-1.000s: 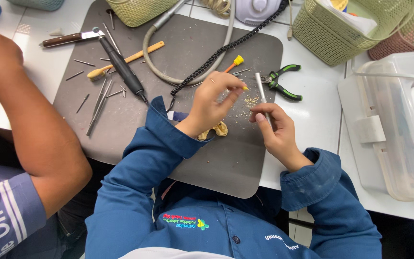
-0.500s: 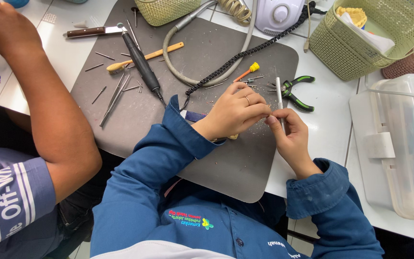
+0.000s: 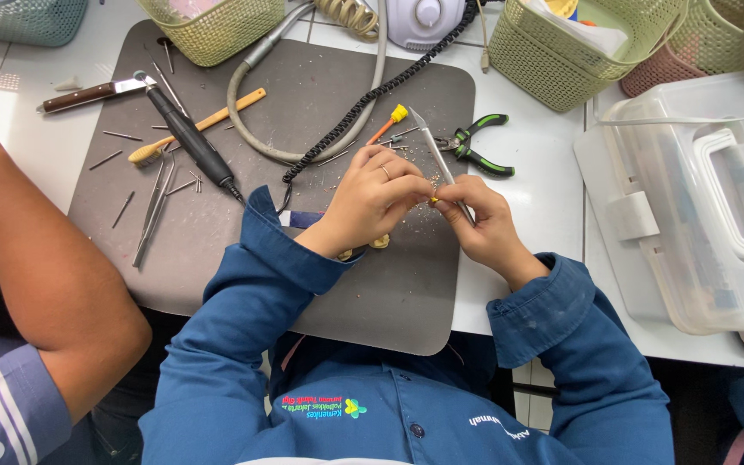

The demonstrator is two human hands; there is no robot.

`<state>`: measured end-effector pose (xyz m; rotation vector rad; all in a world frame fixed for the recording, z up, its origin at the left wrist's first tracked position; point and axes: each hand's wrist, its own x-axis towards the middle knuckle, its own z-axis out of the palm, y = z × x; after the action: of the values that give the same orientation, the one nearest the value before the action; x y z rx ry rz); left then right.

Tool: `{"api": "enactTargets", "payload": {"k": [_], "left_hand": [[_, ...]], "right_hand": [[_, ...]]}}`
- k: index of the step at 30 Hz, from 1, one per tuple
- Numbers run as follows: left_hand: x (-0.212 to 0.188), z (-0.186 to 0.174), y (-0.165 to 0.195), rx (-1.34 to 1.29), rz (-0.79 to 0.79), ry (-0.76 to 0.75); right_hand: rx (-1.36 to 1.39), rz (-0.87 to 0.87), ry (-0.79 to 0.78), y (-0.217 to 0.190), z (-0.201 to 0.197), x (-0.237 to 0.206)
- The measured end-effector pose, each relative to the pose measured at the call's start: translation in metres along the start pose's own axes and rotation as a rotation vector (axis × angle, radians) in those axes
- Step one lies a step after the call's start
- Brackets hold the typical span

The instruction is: The person uses pliers to trim a small metal pin and then uses a rotary tool to grind and shape a yellowish dental prosthesis on a workbench. The person repeatedly repositions the prosthesis and adjusts the tool angle while working on its surface.

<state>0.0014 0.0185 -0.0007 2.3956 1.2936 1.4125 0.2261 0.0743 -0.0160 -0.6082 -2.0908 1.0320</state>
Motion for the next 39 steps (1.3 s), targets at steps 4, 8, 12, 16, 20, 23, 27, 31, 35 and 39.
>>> {"api": "enactTargets", "payload": {"k": [4, 8, 12, 16, 20, 23, 27, 31, 35, 39], "left_hand": [[0.0, -0.003, -0.003, -0.07, -0.042, -0.021], [0.0, -0.003, -0.003, -0.026, -0.064, 0.001], [-0.001, -0.002, -0.005, 0.14, -0.04, 0.027], [-0.006, -0.005, -0.011, 0.324, -0.11, -0.057], [-0.011, -0.007, -0.02, 0.447, -0.216, -0.128], [-0.015, -0.007, -0.023, 0.456, -0.289, -0.16], [-0.016, -0.005, -0.026, 0.48, -0.403, -0.238], [-0.018, -0.005, -0.029, 0.525, -0.391, -0.23], [-0.018, -0.005, -0.03, 0.51, -0.414, -0.253], [-0.017, -0.004, -0.03, 0.487, -0.457, -0.294]], "right_hand": [[-0.015, -0.014, -0.041, -0.002, 0.0, 0.001], [-0.128, -0.026, -0.042, -0.002, 0.003, 0.008], [-0.306, -0.084, -0.015, -0.005, 0.006, 0.012], [-0.439, -0.091, -0.008, -0.01, 0.006, 0.013], [-0.481, -0.082, -0.068, -0.016, 0.006, 0.013], [-0.546, -0.082, -0.109, -0.021, 0.007, 0.013], [-0.66, -0.126, -0.15, -0.028, 0.011, 0.009], [-0.683, -0.156, -0.177, -0.031, 0.015, 0.005], [-0.715, -0.158, -0.174, -0.031, 0.016, 0.002], [-0.717, -0.116, -0.187, -0.031, 0.018, -0.001]]}}
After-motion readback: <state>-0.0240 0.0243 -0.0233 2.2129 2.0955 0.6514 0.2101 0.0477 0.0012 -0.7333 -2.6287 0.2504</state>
